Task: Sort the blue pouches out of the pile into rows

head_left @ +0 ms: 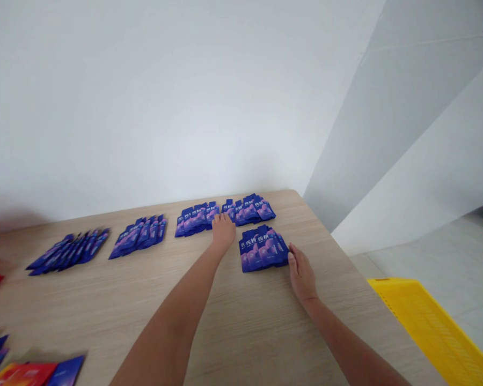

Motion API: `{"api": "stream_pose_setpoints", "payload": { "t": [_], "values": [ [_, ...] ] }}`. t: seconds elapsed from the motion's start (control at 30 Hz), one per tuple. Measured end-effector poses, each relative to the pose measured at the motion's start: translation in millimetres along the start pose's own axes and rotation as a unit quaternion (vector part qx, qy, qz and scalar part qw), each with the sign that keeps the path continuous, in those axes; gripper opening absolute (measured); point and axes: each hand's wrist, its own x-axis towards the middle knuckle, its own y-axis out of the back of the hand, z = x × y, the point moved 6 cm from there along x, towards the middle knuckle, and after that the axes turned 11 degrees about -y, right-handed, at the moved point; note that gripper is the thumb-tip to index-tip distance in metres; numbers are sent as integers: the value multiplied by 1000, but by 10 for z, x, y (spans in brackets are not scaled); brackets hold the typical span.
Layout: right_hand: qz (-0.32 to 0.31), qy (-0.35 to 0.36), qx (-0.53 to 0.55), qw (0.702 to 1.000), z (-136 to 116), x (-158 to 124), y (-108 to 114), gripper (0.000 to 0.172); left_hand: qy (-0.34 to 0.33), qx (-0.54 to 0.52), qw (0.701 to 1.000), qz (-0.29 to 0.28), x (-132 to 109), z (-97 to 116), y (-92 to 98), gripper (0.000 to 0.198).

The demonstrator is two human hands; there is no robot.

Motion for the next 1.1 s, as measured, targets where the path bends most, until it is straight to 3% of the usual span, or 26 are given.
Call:
{"api": "stream_pose_setpoints", "payload": {
  "t": [0.2,0.4,0.67,0.83,0.97,1.03,1.1],
  "values": [
    [-4,0,-6,1000,-28,-5,0,52,-27,35,998,-37,270,46,-140,49],
    [-8,-1,-5,1000,-35,-5,2,50,-49,48,997,-44,332,5,-176,45],
    [-21,-7,-2,1000,-58,-6,-4,49,-42,-11,999,-15,352,22,-62,34],
    [-13,-7,-1,1000,-67,-5,3,48,21,-115,993,33,458,-80,111,27],
    [-10,-4,2,1000,-73,-11,13,47,110,-236,960,102,567,-196,249,21],
    [-13,-4,2,1000,-74,-12,16,47,169,-339,915,141,613,-230,261,19],
    [-13,-7,3,1000,-76,-10,21,47,224,-449,849,165,650,-214,221,19]
  ]
}}
